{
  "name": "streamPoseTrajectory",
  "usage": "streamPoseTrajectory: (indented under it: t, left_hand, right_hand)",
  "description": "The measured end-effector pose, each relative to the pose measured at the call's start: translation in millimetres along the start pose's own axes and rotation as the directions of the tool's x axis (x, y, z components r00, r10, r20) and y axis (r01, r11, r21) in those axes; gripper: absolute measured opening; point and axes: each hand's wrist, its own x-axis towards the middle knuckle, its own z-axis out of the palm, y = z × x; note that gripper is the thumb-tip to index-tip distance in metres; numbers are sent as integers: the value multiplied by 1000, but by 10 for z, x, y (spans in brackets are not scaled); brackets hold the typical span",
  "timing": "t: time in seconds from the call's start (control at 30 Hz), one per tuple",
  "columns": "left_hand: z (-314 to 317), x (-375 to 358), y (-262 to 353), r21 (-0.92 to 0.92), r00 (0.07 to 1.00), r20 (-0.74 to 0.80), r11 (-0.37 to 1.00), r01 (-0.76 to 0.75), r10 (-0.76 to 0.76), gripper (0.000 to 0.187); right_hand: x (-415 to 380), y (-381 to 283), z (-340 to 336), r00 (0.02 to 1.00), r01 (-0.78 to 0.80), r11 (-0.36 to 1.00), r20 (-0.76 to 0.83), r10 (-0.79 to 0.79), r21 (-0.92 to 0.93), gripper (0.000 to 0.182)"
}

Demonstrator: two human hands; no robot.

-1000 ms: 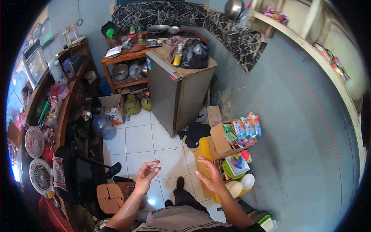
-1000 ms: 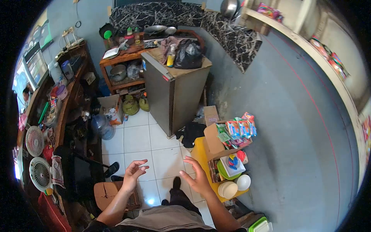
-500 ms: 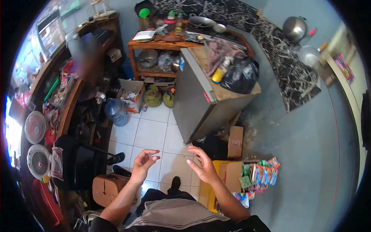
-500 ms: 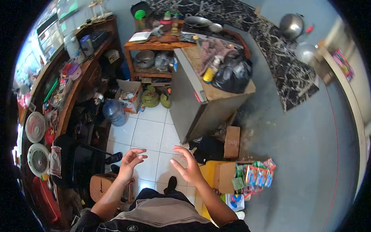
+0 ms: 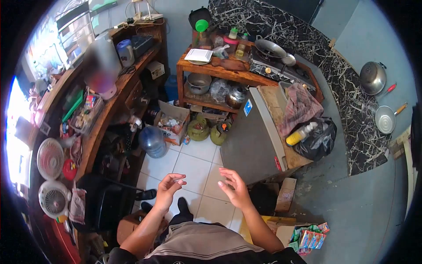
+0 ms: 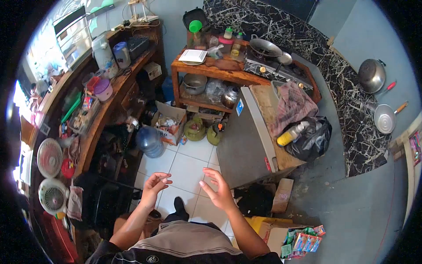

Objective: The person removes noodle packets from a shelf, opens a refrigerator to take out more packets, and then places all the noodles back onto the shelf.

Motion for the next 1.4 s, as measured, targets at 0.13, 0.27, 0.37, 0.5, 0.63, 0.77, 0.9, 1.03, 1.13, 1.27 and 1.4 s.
streamPoseTrajectory:
  t: [0.13,0.27,0.37,0.5,0.63,0.77,0.9,1.03,1.13,1.27,1.4]
  left_hand:
    - [-147,634,344,48,994,108,998,-32,27,21]
    - [-70,1305,555,45,982,183,997,-58,49,22]
    - [152,1835,589,96,962,268,992,-84,56,20]
    - [622,2520,591,74,928,368,994,-82,49,21]
    - [1118,3156,556,123,889,455,984,-127,58,25]
    - [1569,3669,672,234,834,549,946,-225,63,29]
    - [1941,4081,777,311,774,629,889,-337,74,34]
    - [2272,4405,835,332,606,766,677,-657,212,35]
    - [2417,4632,882,266,448,866,555,-788,221,34]
    - [2461,4993,779,152,256,941,405,-902,219,38]
    - [2503,5248,793,6,50,982,232,-973,184,46]
  right_hand:
    - [516,-178,16,995,30,999,-98,-32,-19,42]
    - [866,-234,-142,965,30,1000,-259,-30,-5,45]
    - [1079,-216,-378,933,27,999,-358,-41,-44,46]
    - [1414,-73,-745,878,6,998,-478,-35,-63,46]
    - [1811,75,-1086,828,-51,996,-561,4,-68,45]
    - [2193,66,-1353,802,-87,992,-597,16,-89,46]
    - [2452,123,-1525,782,-63,963,-612,-116,-263,47]
    - [2604,293,-1555,725,-146,913,-669,-163,-380,48]
    - [2701,360,-1514,667,-212,845,-704,-242,-491,51]
    - [2820,277,-1366,612,-427,731,-765,-201,-533,55]
    - [2998,285,-1190,524,-670,532,-837,-154,-518,59]
